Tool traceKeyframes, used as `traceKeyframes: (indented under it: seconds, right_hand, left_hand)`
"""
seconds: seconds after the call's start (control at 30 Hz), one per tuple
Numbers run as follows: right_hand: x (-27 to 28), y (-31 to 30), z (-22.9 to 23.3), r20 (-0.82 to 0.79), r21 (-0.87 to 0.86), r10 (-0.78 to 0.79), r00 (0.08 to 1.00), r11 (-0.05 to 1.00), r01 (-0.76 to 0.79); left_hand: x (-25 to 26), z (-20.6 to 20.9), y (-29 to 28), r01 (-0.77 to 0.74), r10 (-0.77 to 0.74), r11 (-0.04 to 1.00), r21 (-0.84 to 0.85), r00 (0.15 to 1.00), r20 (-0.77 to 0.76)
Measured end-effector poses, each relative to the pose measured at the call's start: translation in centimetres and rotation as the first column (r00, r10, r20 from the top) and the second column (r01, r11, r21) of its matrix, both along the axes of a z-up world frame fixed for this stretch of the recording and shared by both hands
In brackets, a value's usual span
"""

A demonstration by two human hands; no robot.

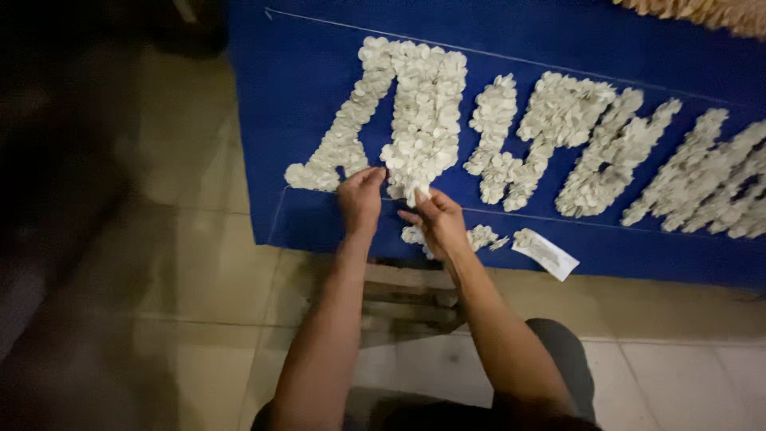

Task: The person arranges white flower petals on a blue banner to form letters. They pick up petals from a small wooden stool and place them carefully to complete the design.

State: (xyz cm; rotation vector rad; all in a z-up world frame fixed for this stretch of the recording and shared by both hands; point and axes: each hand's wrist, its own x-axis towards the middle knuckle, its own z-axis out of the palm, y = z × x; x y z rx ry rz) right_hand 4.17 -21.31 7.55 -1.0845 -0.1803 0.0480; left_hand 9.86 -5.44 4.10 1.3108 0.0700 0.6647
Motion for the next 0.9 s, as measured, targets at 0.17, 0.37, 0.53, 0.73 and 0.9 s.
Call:
traceKeyframes:
  seconds: [0.17, 0.37, 0.53, 0.73, 0.9]
  right_hand:
    - [0.0, 0.6, 1.7, 0.034, -0.062, 0.001, 0.999, 0.998, 0.001]
    - [1.7, -1.8, -0.3, 0.115, -0.157, -0.041, 0.992, 0.986, 0.059]
    - [3.5, 0.3, 0.1, 0.256, -0.287, -0.019, 0.966, 0.953, 0.095]
    - [6.1, 3.2, 0.8, 0.362, -0.445, 0.009, 0.932, 0.881, 0.164]
    - [5.0, 4.5, 3.3, 0.305, -0.559, -0.068, 0.95, 0.795, 0.236]
  left_hand:
    - [2.0, -1.1, 0.3, 0.164, -0.221, 0.963, -0.215, 0.934, -0.281]
    - [3.1, 0.7, -1.7, 0.092, -0.123, 0.977, -0.193, 0.98, -0.154]
    - [-2.2, 0.4, -0.1, 0.049, -0.059, 0.987, -0.156, 0.996, -0.06]
    - [-7.4, -3.0, 4.5, 0.083, -0.138, 0.978, -0.193, 0.946, -0.294]
    - [-7.4, -3.7, 5.2, 0.139, -0.178, 0.979, -0.149, 0.938, -0.296]
